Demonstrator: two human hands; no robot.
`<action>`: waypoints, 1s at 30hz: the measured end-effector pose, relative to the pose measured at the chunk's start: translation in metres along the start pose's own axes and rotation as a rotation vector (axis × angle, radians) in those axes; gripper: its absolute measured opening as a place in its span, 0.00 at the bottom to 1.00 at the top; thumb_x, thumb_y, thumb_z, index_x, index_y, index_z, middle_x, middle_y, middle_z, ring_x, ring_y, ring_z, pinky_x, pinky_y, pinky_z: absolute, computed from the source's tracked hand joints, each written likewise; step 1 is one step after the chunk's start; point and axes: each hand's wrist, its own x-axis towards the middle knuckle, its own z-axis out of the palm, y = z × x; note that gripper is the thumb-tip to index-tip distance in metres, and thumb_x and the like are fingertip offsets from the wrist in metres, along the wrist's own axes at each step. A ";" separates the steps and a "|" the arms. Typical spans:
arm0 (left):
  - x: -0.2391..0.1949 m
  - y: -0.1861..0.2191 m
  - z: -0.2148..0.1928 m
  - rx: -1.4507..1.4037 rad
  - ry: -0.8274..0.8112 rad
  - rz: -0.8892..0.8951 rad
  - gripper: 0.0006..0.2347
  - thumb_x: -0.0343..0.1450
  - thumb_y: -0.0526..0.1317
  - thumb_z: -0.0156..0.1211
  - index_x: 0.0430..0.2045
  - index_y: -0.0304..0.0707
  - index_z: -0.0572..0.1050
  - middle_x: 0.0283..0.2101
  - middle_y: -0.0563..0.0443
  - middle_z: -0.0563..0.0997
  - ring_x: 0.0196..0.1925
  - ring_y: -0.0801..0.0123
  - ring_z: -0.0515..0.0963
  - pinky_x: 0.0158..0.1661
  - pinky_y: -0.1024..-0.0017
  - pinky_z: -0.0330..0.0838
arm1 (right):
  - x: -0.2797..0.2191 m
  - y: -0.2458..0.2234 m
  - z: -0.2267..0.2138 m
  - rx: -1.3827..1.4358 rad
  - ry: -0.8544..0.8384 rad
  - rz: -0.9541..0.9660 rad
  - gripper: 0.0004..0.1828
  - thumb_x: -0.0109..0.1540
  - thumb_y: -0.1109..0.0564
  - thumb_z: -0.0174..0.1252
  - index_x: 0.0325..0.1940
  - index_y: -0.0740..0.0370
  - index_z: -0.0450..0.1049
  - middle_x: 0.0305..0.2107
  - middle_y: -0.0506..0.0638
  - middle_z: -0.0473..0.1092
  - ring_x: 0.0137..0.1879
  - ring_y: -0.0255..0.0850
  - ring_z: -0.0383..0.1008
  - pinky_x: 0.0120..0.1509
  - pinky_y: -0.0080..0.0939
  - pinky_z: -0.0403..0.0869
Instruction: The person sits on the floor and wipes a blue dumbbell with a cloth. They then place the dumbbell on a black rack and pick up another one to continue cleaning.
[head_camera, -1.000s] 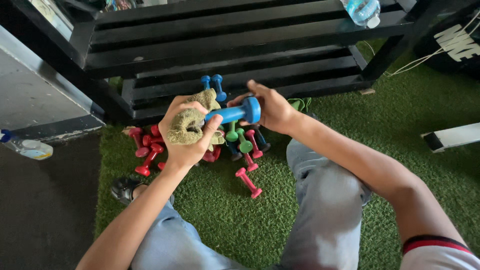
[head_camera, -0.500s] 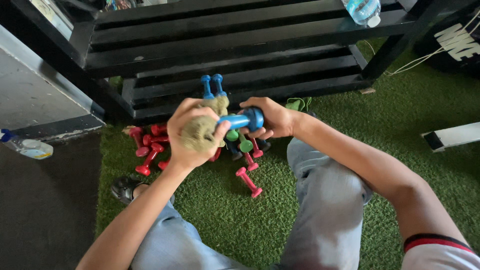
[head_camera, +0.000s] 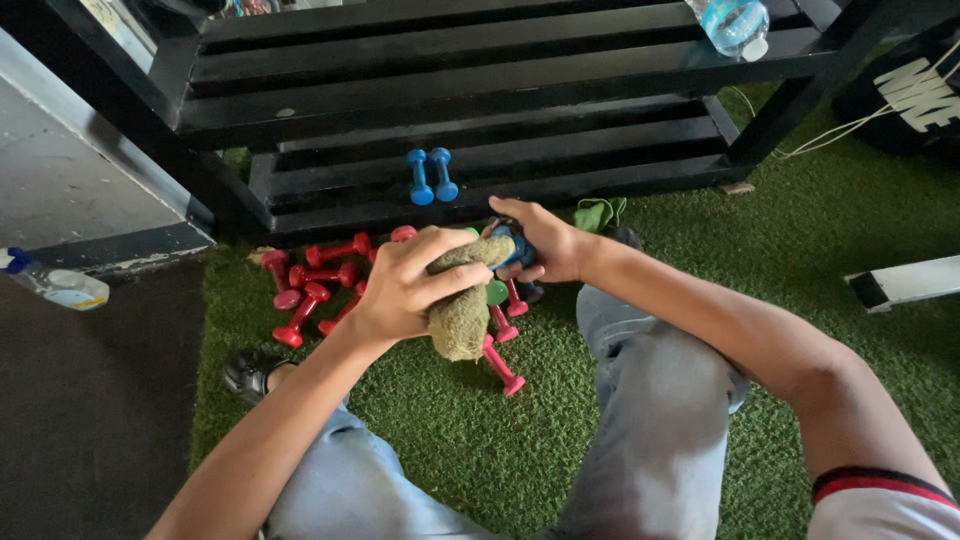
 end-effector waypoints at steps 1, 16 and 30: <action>0.001 0.001 0.001 0.001 0.001 0.002 0.12 0.74 0.50 0.56 0.41 0.47 0.83 0.45 0.41 0.78 0.33 0.49 0.81 0.34 0.58 0.79 | 0.001 0.002 -0.001 -0.001 0.000 -0.002 0.27 0.66 0.31 0.46 0.32 0.56 0.68 0.20 0.52 0.64 0.19 0.42 0.59 0.11 0.27 0.50; 0.004 -0.003 -0.005 0.134 -0.064 0.076 0.15 0.79 0.46 0.44 0.46 0.49 0.82 0.47 0.46 0.77 0.36 0.57 0.80 0.30 0.66 0.76 | -0.010 -0.008 0.017 0.054 0.189 0.056 0.17 0.57 0.44 0.54 0.31 0.62 0.69 0.18 0.56 0.66 0.22 0.44 0.65 0.21 0.39 0.75; 0.015 -0.006 -0.005 0.230 0.123 0.266 0.03 0.74 0.37 0.61 0.32 0.42 0.81 0.42 0.37 0.82 0.37 0.50 0.82 0.40 0.63 0.80 | -0.046 -0.026 0.047 -0.152 0.358 -0.557 0.21 0.63 0.46 0.53 0.29 0.67 0.72 0.10 0.54 0.54 0.10 0.35 0.47 0.08 0.32 0.50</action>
